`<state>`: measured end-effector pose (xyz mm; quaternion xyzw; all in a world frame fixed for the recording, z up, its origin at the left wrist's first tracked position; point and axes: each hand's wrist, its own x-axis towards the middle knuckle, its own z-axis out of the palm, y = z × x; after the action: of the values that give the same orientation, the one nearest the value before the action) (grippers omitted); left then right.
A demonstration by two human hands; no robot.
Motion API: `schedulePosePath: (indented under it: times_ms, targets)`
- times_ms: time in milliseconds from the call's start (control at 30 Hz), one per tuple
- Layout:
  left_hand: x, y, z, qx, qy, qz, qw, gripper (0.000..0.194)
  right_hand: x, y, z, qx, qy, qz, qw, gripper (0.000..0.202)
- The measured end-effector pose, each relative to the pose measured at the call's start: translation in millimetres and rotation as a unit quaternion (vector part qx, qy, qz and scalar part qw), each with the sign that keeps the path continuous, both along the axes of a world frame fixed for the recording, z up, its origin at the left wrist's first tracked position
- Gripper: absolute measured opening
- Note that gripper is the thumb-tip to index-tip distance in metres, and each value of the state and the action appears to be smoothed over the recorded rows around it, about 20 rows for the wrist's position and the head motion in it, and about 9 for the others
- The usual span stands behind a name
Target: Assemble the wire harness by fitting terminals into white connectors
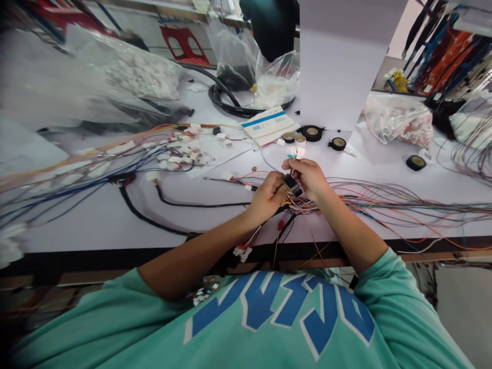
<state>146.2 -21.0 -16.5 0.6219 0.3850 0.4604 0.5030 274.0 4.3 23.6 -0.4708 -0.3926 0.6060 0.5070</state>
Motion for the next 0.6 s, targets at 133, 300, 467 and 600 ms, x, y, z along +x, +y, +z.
schedulePosePath:
  times_ms: [133,300,467,600]
  targets:
    - [-9,-1,7.9,0.056,0.098,0.0,0.994,0.01,8,2,3.1,0.038,-0.056,0.041,0.997,0.02]
    - [-14,8,17.7,-0.052,0.008,-0.08,0.995,0.011,14,1,2.4,0.14,-0.165,0.084,0.973,0.034]
    - [-12,11,18.5,-0.026,0.052,-0.019,0.998,0.01,9,-2,2.3,0.253,-0.229,0.118,0.932,0.026]
    - [-8,10,17.0,0.074,0.15,0.099,0.981,0.024,5,-2,-0.1,0.273,-0.317,0.084,0.905,0.015]
